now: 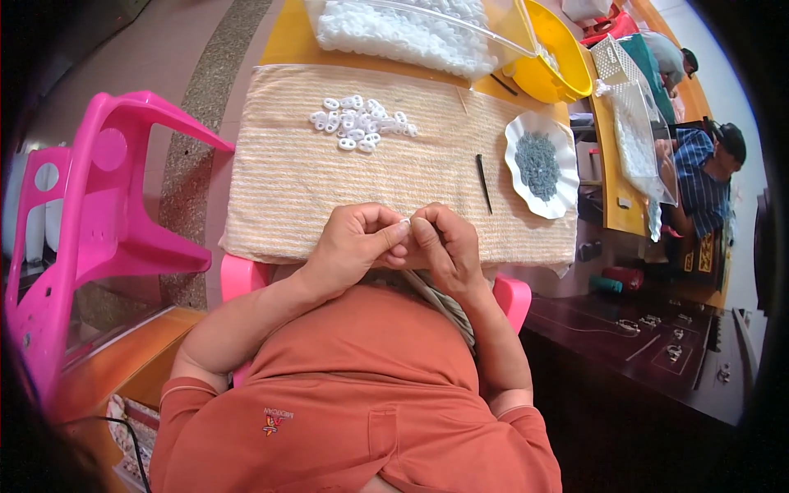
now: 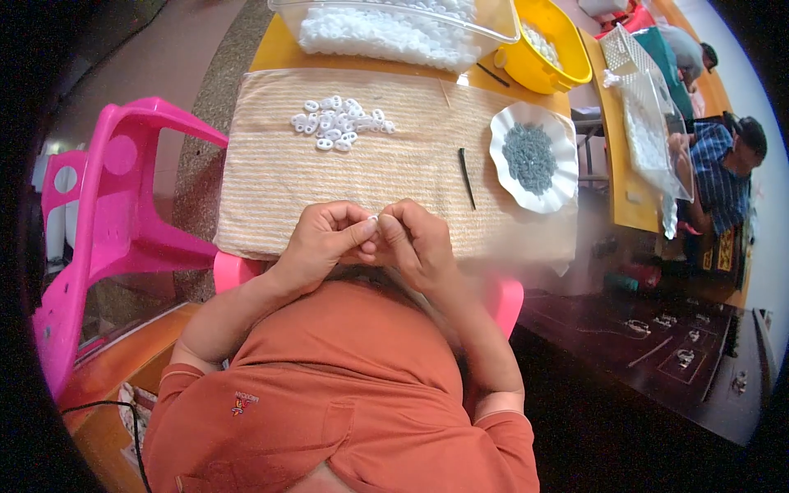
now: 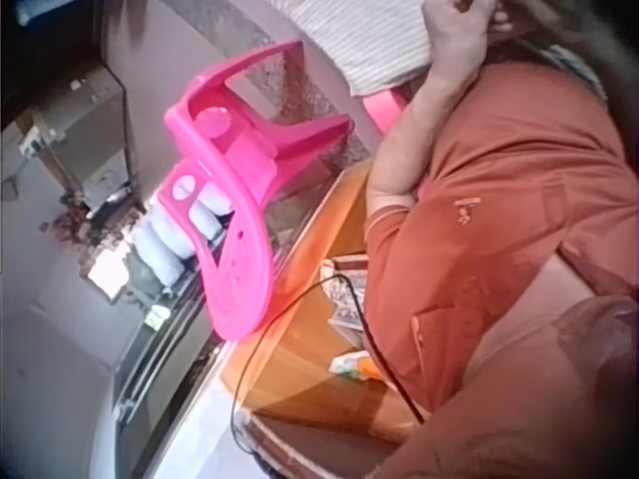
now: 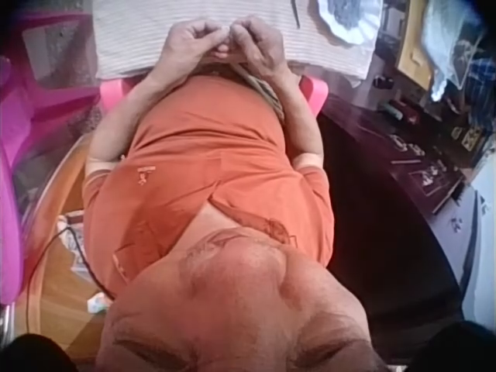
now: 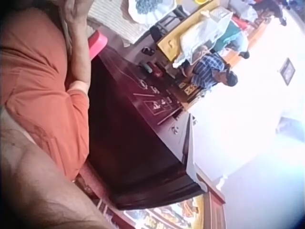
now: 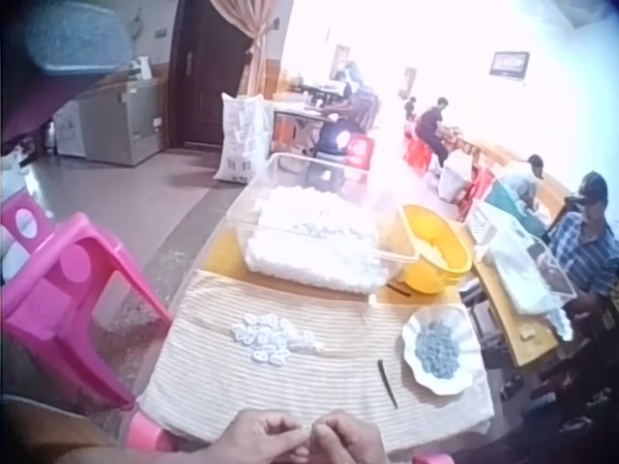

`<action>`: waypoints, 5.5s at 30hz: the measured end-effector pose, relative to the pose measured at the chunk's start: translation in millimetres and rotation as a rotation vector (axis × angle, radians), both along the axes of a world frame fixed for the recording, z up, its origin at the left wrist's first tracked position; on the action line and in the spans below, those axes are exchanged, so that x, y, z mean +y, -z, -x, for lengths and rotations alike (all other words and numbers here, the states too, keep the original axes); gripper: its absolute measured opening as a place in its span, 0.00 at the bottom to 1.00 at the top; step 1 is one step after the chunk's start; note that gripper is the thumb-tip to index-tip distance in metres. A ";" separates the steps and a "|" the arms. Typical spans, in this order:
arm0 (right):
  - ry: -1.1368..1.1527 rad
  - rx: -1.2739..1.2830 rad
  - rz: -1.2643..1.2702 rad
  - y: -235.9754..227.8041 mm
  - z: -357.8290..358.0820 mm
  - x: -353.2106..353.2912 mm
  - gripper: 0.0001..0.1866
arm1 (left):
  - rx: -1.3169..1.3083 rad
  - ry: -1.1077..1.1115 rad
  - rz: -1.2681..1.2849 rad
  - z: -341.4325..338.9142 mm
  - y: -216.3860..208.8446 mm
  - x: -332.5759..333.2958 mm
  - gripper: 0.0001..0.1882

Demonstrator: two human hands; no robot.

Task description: Manually joining small white plastic components together at a workstation.

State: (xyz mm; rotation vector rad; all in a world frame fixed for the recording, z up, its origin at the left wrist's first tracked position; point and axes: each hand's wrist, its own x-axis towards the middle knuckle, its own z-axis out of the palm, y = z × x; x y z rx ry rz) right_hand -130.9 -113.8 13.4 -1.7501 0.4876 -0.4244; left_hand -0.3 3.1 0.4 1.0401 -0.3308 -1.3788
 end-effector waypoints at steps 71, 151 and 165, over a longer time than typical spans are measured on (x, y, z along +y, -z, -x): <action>-0.096 -0.018 -0.471 3.7 -26.7 -27.8 0.11 | 0.111 -0.357 0.148 -3.4 -1.4 -0.3 0.06; -0.064 -0.086 -0.349 13.5 -19.6 -22.3 0.14 | 0.172 -0.322 0.097 -4.8 3.4 -2.0 0.05; -0.105 -0.083 -0.451 15.5 -16.7 -28.9 0.16 | 0.129 -0.350 0.075 -2.8 -2.0 -2.4 0.09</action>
